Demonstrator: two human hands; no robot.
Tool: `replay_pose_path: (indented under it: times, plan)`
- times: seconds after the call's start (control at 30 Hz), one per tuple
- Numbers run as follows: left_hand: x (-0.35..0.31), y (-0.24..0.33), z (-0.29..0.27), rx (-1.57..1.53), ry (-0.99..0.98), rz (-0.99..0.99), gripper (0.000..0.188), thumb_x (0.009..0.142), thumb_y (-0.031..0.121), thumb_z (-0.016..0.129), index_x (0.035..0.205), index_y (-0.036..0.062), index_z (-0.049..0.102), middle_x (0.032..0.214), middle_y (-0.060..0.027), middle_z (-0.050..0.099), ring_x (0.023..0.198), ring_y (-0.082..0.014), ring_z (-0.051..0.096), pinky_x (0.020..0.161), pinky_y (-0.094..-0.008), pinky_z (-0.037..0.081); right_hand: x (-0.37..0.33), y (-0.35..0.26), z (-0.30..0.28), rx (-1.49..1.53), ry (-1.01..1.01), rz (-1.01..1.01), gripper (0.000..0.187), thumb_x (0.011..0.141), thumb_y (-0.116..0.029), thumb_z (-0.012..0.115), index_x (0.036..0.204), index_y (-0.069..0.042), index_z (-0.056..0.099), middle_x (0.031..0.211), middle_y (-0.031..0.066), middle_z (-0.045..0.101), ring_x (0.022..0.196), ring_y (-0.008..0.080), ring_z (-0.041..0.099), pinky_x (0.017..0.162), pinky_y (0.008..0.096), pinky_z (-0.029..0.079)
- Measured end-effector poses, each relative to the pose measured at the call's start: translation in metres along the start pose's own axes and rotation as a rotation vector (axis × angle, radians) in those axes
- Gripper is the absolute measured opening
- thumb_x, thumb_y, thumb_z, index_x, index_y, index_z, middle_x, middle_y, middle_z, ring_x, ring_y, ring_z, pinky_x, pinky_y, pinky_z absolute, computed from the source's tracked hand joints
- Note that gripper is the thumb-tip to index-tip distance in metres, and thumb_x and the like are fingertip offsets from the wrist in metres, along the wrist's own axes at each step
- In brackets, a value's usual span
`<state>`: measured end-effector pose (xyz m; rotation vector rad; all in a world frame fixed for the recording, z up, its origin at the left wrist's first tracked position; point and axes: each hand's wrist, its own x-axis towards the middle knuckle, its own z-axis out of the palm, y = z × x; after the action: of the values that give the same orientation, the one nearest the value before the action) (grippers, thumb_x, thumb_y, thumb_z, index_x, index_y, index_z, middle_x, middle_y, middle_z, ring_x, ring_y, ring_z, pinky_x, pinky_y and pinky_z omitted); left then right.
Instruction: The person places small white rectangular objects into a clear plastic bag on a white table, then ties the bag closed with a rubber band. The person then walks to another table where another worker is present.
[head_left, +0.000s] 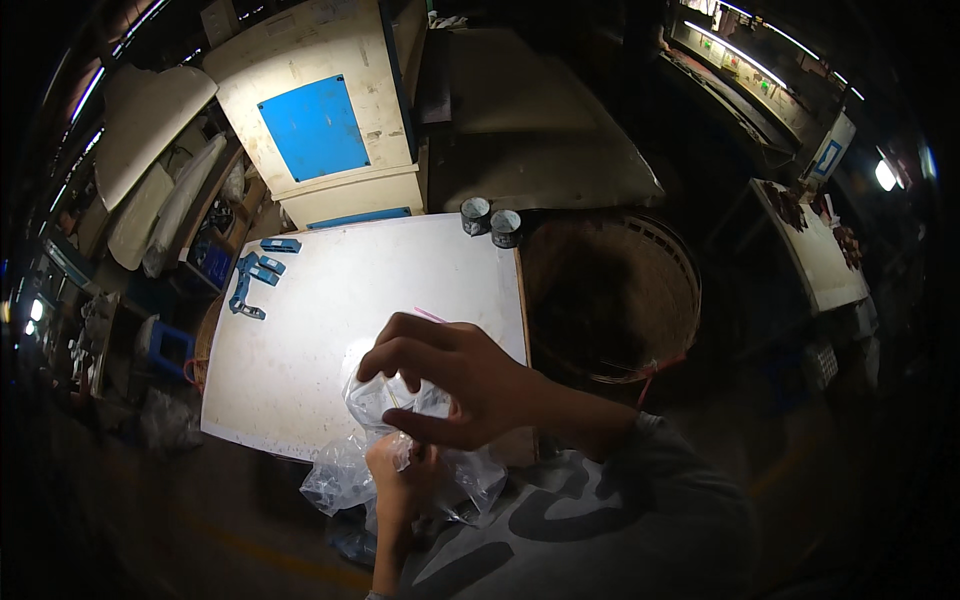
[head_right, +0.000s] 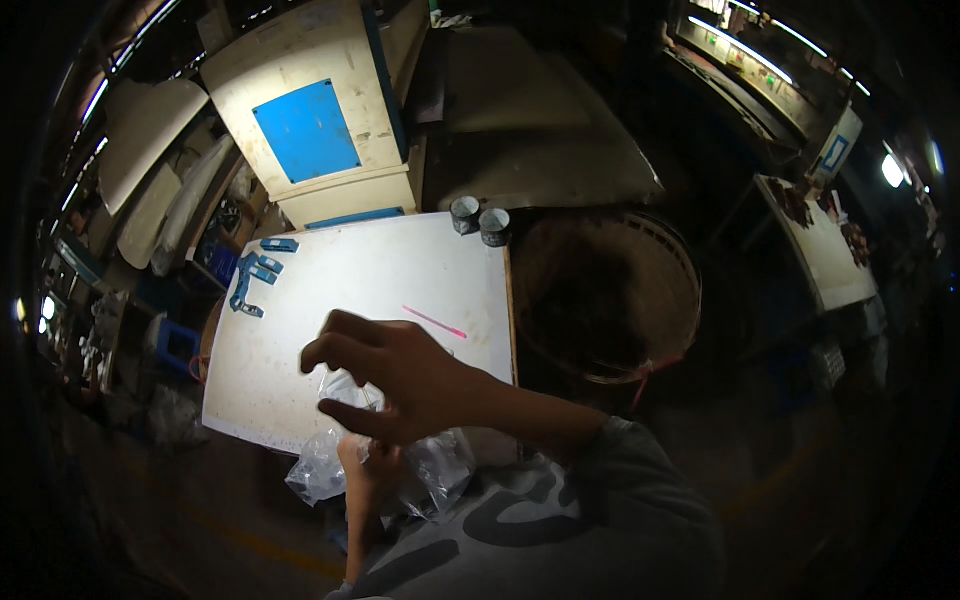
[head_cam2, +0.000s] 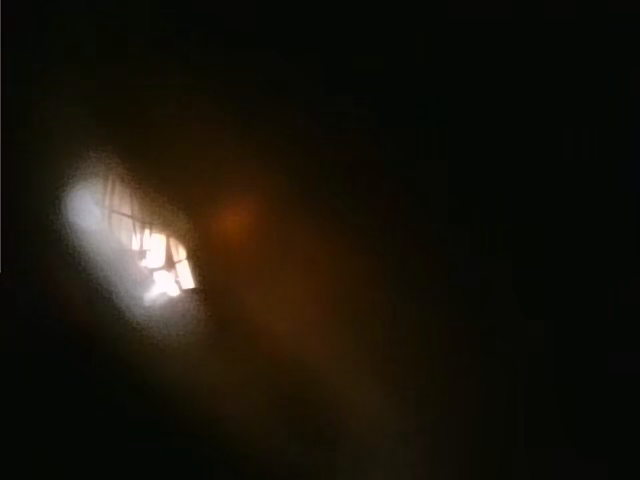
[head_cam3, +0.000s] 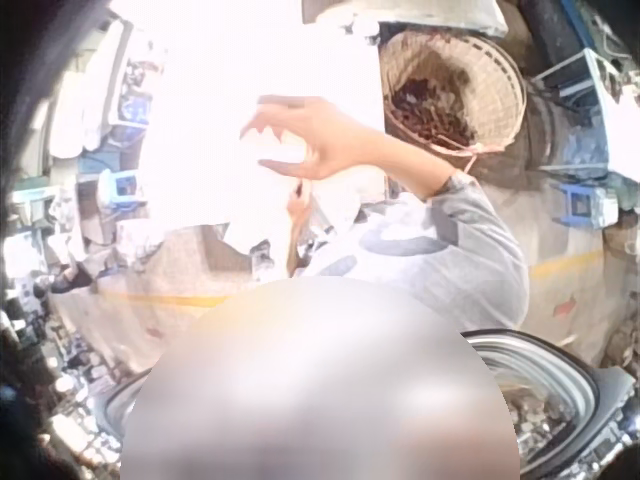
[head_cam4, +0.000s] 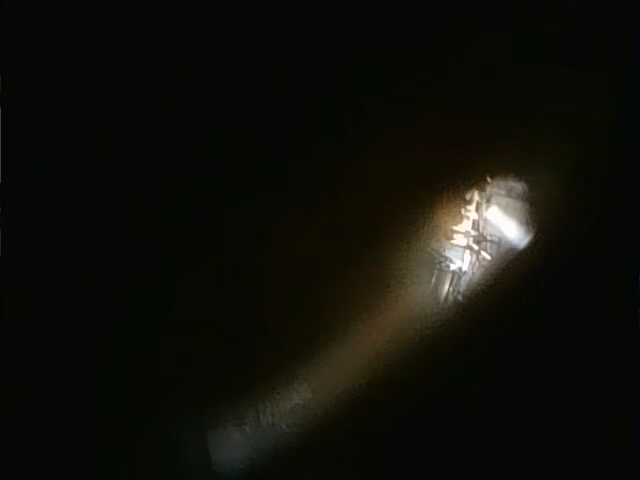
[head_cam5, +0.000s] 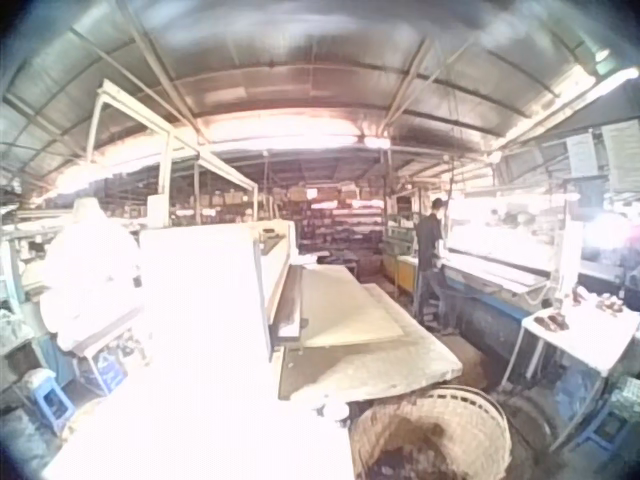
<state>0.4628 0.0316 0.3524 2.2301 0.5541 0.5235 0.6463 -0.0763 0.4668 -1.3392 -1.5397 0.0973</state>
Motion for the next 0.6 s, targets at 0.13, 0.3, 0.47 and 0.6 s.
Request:
replay_pose_path:
  times: [0.13, 0.3, 0.47, 0.6]
  plan:
    - [0.004, -0.02, -0.018, -0.367, -0.088, -0.064, 0.039, 0.105, 0.015, 0.066, 0.069, 0.0021, 0.055, 0.061, -0.0007, 0.052, 0.058, -0.0089, 0.049, 0.053, -0.0318, 0.036, -0.059, 0.053, 0.03, 0.018, -0.1, 0.112, 0.067, 0.098, -0.053, 0.073, 0.144, -0.007, 0.057, 0.151, 0.0186, 0.054, 0.145, 0.0369, 0.046, 0.123, 0.0549, 0.032]
    - [0.009, -0.034, -0.027, -0.508, -0.134, -0.076, 0.045, 0.107, 0.014, 0.065, 0.067, 0.0005, 0.05, 0.06, 0.0038, 0.046, 0.056, -0.0048, 0.036, 0.051, -0.0302, 0.028, -0.104, 0.061, 0.086, -0.17, -0.092, 0.105, 0.032, 0.099, -0.017, 0.068, 0.129, -0.006, 0.063, 0.134, 0.0162, 0.063, 0.132, 0.0363, 0.056, 0.117, 0.0527, 0.036]
    - [0.014, -0.033, -0.047, -0.288, -0.094, 0.046, 0.045, 0.105, 0.012, 0.066, 0.065, -0.0027, 0.05, 0.055, -0.0043, 0.039, 0.051, -0.0091, 0.036, 0.049, -0.0328, 0.027, -0.095, 0.066, 0.081, -0.018, 0.137, 0.25, 0.018, 0.098, -0.008, 0.063, 0.116, -0.007, 0.064, 0.092, 0.0069, 0.065, 0.094, 0.0259, 0.062, 0.097, 0.0451, 0.041]
    - [0.008, -0.027, -0.042, -0.256, -0.08, -0.009, 0.042, 0.106, 0.014, 0.065, 0.069, -0.0047, 0.058, 0.055, -0.0059, 0.045, 0.051, -0.0098, 0.04, 0.05, -0.0325, 0.03, -0.084, 0.048, 0.075, 0.147, -0.206, 0.231, 0.03, 0.101, -0.028, 0.069, 0.12, -0.007, 0.058, 0.084, 0.0115, 0.066, 0.082, 0.0317, 0.064, 0.089, 0.0386, 0.041]
